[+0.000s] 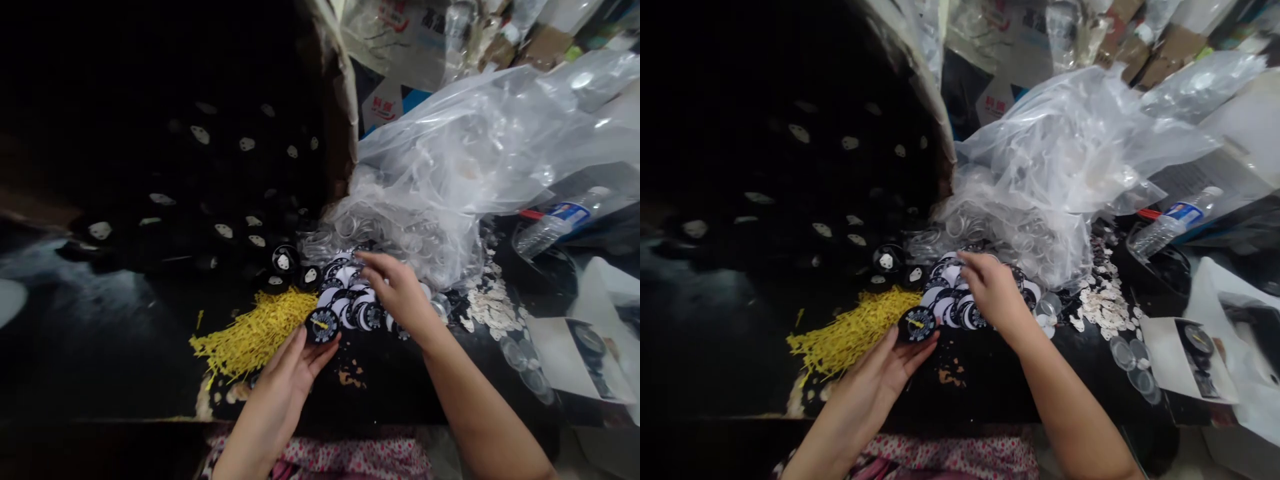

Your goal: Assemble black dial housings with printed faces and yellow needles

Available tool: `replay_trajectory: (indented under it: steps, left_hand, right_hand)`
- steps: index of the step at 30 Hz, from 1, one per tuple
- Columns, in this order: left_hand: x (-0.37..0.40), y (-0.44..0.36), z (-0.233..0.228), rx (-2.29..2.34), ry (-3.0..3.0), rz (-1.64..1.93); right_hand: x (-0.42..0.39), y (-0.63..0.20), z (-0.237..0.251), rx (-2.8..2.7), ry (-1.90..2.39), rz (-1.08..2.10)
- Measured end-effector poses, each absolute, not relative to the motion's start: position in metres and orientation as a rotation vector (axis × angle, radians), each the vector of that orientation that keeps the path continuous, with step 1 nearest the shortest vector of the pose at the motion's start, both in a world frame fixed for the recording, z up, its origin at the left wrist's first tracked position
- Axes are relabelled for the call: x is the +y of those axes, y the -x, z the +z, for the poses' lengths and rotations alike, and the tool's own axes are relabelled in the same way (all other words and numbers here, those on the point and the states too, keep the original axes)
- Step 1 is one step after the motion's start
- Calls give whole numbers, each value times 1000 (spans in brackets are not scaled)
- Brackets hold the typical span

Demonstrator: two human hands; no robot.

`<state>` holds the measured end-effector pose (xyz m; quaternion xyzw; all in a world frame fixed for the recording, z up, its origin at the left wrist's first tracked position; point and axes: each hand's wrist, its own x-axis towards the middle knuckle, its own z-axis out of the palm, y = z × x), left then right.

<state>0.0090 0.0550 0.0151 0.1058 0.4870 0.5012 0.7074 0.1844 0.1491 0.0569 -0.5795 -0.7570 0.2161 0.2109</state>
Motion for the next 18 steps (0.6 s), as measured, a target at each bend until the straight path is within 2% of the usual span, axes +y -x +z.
replay_trajectory:
  steps: [2, 3, 9, 15, 18]
  left_hand:
    - [60, -9, 19, 994, -234, 1115]
    - [61, -9, 19, 972, -265, 1130]
    - [53, -6, 15, 1109, -697, 1068]
    - [44, -6, 22, 1268, -910, 1007]
    - [44, -1, 21, 1388, -935, 1012]
  right_hand:
    - [118, -172, 60, -2072, 1397, 881]
    - [105, -167, 61, -2060, 1362, 924]
    - [88, -151, 65, -2040, 1414, 920]
    - [95, -131, 60, -2113, 1549, 555]
    - [94, -118, 52, -2107, 1512, 502]
